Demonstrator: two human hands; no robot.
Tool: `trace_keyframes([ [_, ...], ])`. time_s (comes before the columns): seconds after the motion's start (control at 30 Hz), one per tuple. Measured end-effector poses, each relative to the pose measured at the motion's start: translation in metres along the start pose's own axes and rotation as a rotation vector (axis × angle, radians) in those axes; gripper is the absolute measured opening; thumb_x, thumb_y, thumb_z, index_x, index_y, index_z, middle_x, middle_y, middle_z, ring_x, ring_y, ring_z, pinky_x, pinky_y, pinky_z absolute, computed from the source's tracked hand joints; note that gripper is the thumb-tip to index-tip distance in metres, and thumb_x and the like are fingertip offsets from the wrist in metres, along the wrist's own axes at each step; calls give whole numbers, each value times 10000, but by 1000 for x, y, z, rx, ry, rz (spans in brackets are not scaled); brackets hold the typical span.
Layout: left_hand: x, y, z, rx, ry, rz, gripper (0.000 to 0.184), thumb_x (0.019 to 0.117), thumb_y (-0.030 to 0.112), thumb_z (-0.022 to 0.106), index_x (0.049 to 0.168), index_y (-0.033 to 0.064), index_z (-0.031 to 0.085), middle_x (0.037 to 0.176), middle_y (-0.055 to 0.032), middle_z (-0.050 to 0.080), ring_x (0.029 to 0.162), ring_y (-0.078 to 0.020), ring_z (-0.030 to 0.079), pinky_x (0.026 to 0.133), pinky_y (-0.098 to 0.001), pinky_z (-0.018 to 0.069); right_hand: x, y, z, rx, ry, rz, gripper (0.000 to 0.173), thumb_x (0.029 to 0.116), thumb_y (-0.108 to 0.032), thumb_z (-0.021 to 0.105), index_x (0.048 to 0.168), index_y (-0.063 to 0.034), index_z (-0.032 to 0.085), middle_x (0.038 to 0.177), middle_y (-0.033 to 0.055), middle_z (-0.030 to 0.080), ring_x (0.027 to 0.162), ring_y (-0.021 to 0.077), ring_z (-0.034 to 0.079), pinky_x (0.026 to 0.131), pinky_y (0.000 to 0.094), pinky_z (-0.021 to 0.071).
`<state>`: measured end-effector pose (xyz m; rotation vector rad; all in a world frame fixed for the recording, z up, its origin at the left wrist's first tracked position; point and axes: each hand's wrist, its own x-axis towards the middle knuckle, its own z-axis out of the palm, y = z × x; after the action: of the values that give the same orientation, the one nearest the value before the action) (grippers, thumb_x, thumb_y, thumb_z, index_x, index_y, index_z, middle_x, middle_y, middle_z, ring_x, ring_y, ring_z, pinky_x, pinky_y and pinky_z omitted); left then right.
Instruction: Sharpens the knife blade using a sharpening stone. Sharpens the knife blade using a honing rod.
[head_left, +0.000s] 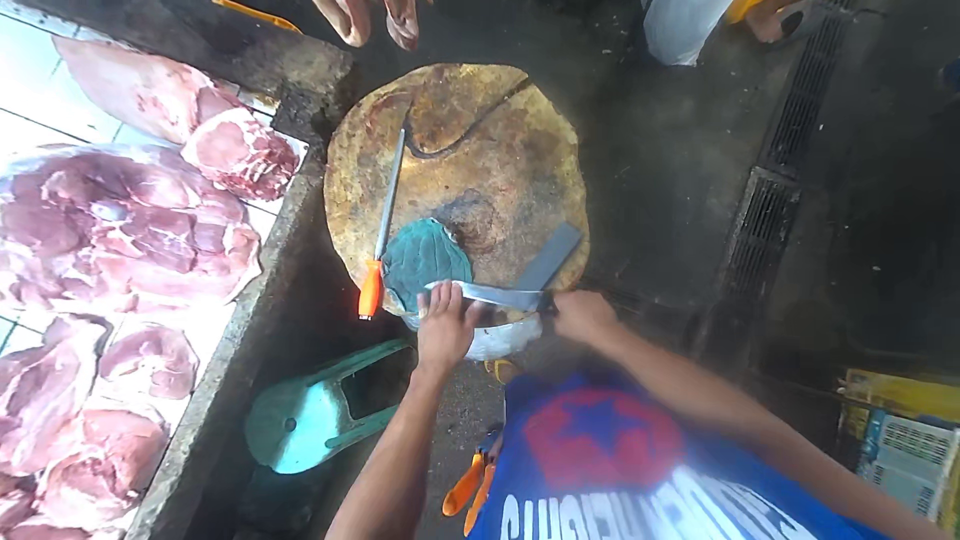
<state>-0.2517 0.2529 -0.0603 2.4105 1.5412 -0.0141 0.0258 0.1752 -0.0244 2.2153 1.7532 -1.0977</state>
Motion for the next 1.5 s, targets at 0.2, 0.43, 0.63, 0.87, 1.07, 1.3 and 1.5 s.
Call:
trace_keyframes([
  [0.2,37,149,26,-74,36,172,784,1020,612,451,1555,41,415,1627,-184,380,1551,-360,266,1256,-651,89,-42,144,-36,-31,82,162,342,931,-379,691,1141,-110,711,1009,221,732,985,464,701,795,721,523],
  [0.43,35,119,37,-30,39,182,790,1025,664,372,1570,94,408,1638,-119,384,1559,-286,269,1275,-600,139,-29,115,-27,-59,82,205,351,873,-434,703,1032,-122,722,952,179,734,930,419,711,744,674,542],
  [0.63,-22,56,-2,-20,-97,-28,864,1000,689,389,1567,36,398,1646,-180,346,1572,-323,224,1274,-615,51,-19,55,-12,30,-69,-47,260,908,-306,704,1103,-134,709,997,163,734,977,400,706,821,668,541],
  [0.87,67,206,45,34,-6,379,806,1018,682,356,1605,130,349,1683,-82,302,1587,-270,177,1266,-636,40,-62,212,-41,-55,208,325,285,898,-396,730,1029,-144,711,909,177,730,874,427,714,696,683,537],
  [1.07,-1,71,11,22,-34,56,823,993,695,411,1575,113,411,1640,-106,386,1564,-279,258,1282,-600,108,-10,80,-10,14,40,58,283,812,-411,739,977,-181,731,906,124,733,878,376,714,722,667,551],
  [1.3,25,154,11,22,-135,152,828,1019,635,421,1587,37,351,1663,-196,300,1578,-351,182,1265,-625,48,-54,139,-33,72,43,122,265,925,-287,698,1125,-112,706,1032,196,728,1004,438,699,817,694,532],
  [1.5,58,185,40,39,-55,311,862,998,729,330,1617,129,319,1692,-75,283,1593,-261,153,1274,-621,58,-53,190,-31,-46,198,292,307,844,-413,733,1019,-161,723,911,152,734,876,404,717,702,670,546],
])
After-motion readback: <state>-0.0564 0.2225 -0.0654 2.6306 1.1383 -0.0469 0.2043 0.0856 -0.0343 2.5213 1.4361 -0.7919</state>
